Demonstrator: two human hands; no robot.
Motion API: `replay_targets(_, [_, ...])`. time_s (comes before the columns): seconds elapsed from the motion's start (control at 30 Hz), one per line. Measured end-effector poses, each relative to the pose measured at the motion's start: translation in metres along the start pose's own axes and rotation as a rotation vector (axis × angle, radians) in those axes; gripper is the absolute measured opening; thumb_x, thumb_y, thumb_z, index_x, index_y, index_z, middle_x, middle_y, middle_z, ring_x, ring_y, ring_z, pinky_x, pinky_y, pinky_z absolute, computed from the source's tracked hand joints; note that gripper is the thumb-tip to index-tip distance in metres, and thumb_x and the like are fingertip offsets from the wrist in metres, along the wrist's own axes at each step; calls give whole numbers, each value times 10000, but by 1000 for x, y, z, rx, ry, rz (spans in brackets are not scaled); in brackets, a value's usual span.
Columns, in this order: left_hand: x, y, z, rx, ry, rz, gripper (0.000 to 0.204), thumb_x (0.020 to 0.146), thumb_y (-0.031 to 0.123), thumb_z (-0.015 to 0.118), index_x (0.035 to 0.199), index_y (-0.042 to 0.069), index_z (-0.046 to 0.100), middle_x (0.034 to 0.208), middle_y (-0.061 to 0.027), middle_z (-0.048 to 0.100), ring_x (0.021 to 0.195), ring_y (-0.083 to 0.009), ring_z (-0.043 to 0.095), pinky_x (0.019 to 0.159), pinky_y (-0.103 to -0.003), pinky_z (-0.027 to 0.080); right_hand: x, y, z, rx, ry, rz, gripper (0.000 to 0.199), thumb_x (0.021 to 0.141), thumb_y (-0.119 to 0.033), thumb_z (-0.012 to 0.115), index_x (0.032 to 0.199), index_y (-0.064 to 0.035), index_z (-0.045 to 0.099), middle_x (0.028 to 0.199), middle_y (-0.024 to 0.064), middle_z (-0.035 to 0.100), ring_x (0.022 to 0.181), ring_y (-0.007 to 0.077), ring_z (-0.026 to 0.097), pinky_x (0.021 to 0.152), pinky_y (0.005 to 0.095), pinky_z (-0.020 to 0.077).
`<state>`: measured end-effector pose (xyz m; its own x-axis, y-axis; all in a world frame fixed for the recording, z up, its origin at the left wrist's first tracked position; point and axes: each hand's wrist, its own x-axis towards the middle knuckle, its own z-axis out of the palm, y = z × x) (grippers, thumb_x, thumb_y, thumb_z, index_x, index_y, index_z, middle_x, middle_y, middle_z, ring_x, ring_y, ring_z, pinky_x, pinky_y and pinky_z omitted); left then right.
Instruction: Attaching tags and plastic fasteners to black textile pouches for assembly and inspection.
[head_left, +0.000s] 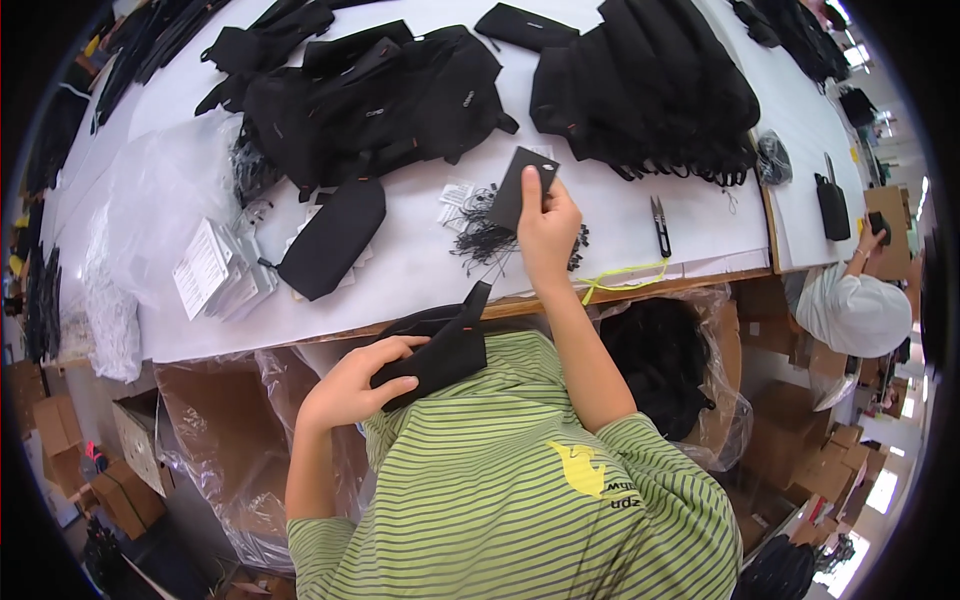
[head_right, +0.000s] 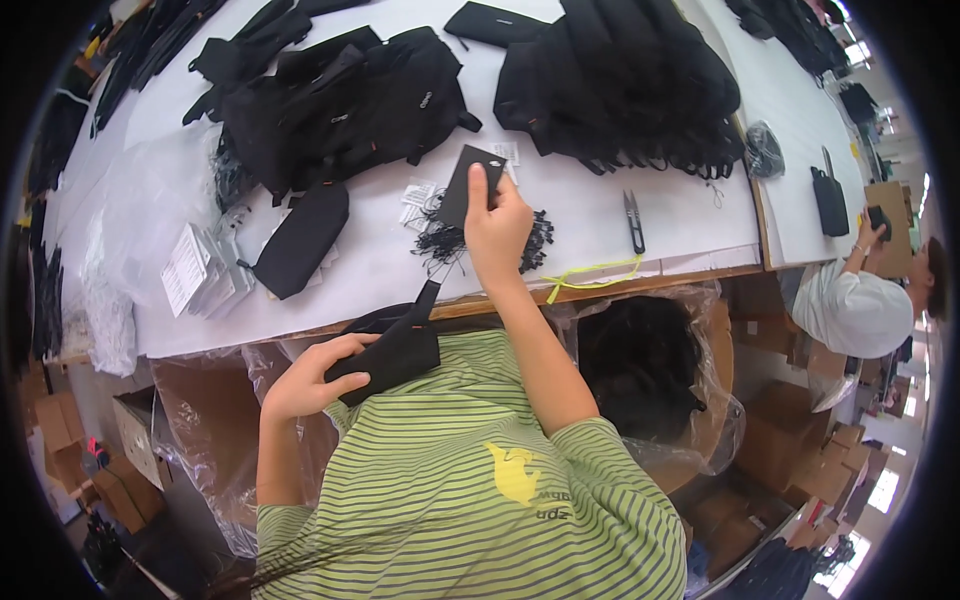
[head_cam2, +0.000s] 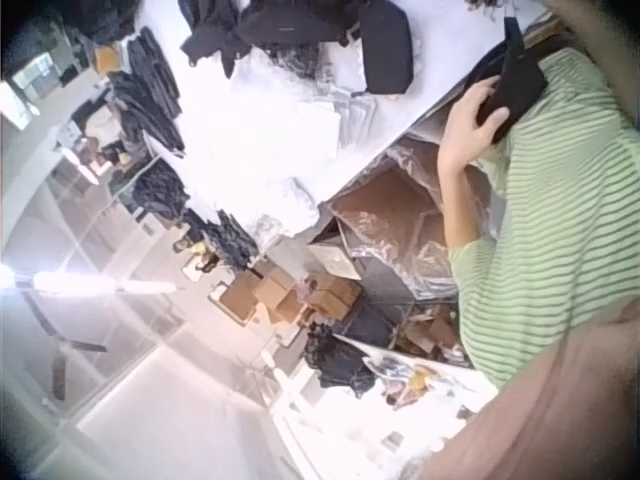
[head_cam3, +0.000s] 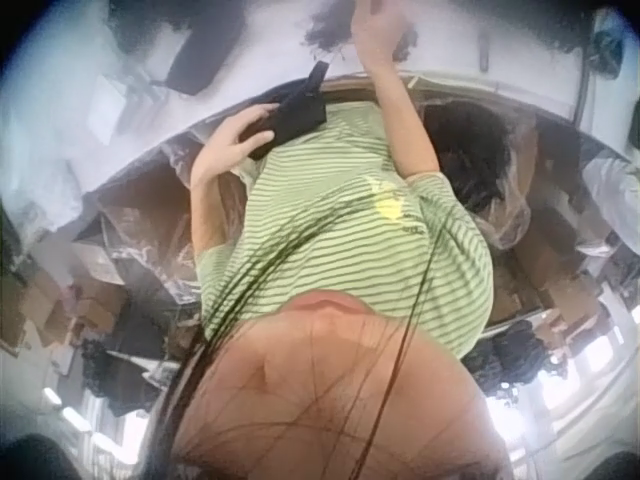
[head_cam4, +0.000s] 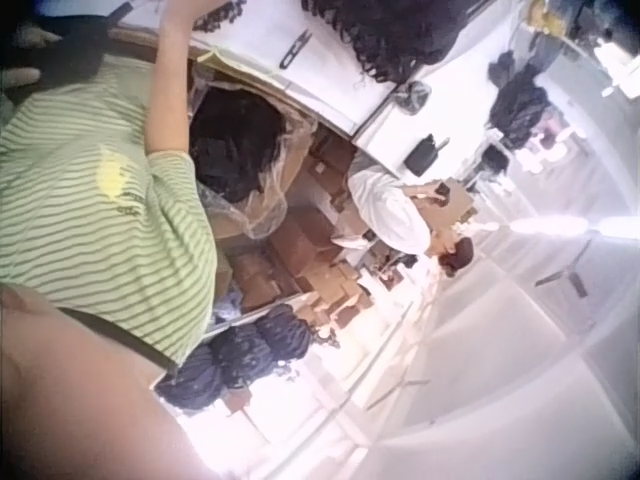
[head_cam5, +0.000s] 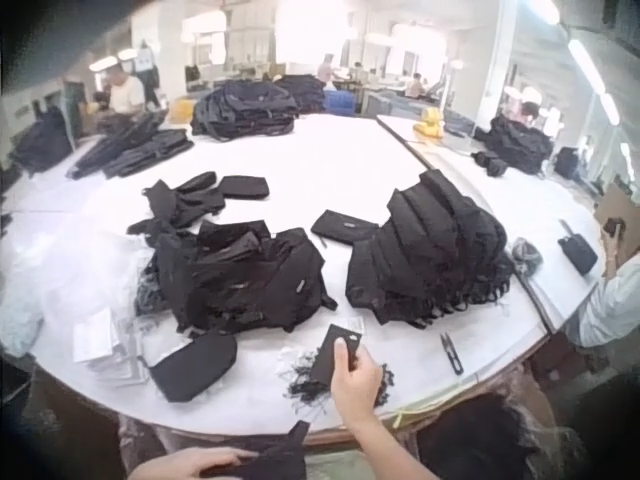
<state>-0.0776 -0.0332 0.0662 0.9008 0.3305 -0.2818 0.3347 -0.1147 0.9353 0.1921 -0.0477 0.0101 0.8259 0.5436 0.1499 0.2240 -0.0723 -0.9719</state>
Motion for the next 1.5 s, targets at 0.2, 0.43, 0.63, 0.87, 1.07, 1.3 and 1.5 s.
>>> replay_targets(0.2, [-2,1,-3,-29,60,-53,280,830,137,627,1023,-52,552,1163,-104,591,923,-179,535,851,-295,422,3,-3,-18,-42,-149,0,322,889,-305,614,840,11,655,553,48,599,464,74,499,475,250,397])
replay_targets(0.43, [8,4,-4,89,61,-14,372,836,163,619,1158,-12,554,1102,-134,617,951,-272,592,855,-337,449,4,10,-36,-239,-108,-66,358,831,-335,679,717,2,636,467,10,373,465,76,302,435,274,256])
replay_targets(0.63, [12,5,-5,161,46,13,371,836,161,622,1161,-6,556,1075,-149,622,963,-288,598,843,-350,460,6,9,-36,-67,-130,9,352,855,-310,683,748,25,663,496,-40,436,505,25,354,445,235,270])
replay_targets(0.87, [18,17,-6,230,4,18,238,794,145,658,968,1,581,1233,-145,549,1040,-322,571,859,-361,453,-11,-28,-34,98,-394,152,511,820,-276,734,506,-34,411,499,-95,349,504,7,255,428,239,197])
replay_targets(1.07, [26,28,5,409,202,80,216,751,139,699,910,40,591,1342,-177,423,1101,-370,514,944,-424,411,-32,-59,-29,-319,-1089,76,276,792,-333,711,715,-69,721,460,52,489,417,96,398,432,283,340])
replay_targets(1.3, [24,19,11,543,147,264,242,730,153,706,929,76,594,1065,-48,605,967,-228,567,882,-382,398,-44,-46,-34,-568,-1337,-353,240,802,-323,655,824,-94,721,615,122,613,543,276,577,527,361,443])
replay_targets(1.5, [57,13,-18,136,-135,-66,177,863,219,614,925,53,625,807,-75,640,796,-241,594,763,-323,449,-30,-64,-58,-567,-1513,-153,382,709,-423,742,851,-70,704,550,72,533,525,235,557,522,320,429])
